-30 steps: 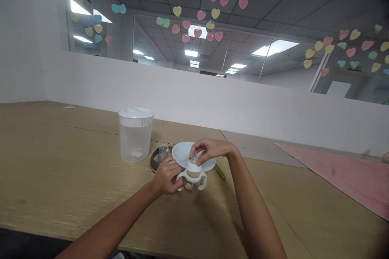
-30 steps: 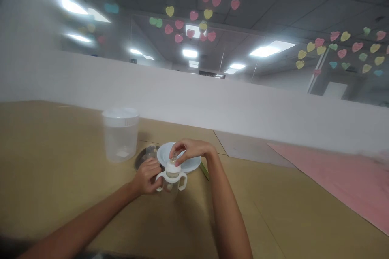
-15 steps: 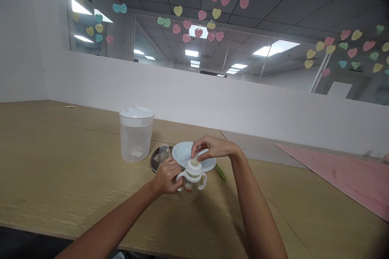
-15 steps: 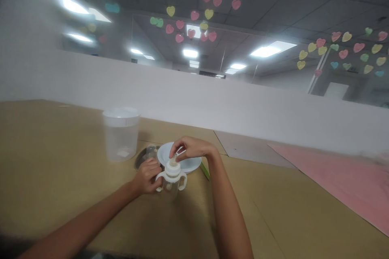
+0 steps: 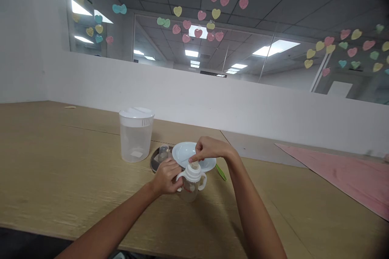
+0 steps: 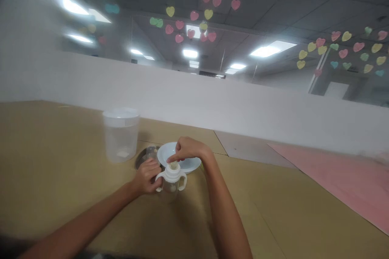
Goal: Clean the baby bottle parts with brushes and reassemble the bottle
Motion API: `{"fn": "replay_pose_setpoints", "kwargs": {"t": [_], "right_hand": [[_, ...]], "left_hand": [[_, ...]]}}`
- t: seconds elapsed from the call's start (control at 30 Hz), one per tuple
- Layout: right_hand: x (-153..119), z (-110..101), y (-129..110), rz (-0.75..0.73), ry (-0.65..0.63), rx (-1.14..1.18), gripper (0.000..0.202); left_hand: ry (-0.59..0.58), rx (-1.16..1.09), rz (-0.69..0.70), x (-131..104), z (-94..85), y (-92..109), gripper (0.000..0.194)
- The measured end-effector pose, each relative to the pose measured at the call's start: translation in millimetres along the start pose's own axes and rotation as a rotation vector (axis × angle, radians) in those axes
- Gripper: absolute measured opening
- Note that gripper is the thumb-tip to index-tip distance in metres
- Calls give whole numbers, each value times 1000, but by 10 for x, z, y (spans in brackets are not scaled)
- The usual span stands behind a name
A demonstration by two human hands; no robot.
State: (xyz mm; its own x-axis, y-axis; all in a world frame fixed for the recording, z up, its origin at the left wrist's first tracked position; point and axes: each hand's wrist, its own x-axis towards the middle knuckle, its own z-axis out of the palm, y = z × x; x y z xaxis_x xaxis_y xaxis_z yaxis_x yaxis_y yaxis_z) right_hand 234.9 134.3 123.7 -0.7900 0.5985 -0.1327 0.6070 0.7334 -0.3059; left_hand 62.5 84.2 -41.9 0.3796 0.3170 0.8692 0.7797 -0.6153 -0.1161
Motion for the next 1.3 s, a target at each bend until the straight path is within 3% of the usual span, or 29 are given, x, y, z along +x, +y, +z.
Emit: {"fn": "replay_pose_setpoints", "kwargs": {"t": [0.13,0.3,0.4,0.53,0.77,0.93,1.1,1.3], "right_hand": [[1,3,13,3,-15,4,44],[-14,-10,56,-201,-22,116,47],[-5,1,58,-257,-59,153,36],[28,32,36,-242,-90,136,25],[17,54,-38,-64,-146,159,27],[-10,39,-47,-82,-132,135,38],[-27,1,-1,-161,-39,151,50],[4,13,3,-226,-9,115,26]], "left_hand": [[10,-1,3,-3,-6,-1,18],[23,0,18,2,-10,-1,18],[26,4,23,5,-10,-3,19],[32,22,27,13,-9,3,17],[46,21,22,34,-16,28,17],[92,6,46,45,-6,20,17],[93,3,30,29,4,9,17],[84,15,27,27,5,4,19]]}}
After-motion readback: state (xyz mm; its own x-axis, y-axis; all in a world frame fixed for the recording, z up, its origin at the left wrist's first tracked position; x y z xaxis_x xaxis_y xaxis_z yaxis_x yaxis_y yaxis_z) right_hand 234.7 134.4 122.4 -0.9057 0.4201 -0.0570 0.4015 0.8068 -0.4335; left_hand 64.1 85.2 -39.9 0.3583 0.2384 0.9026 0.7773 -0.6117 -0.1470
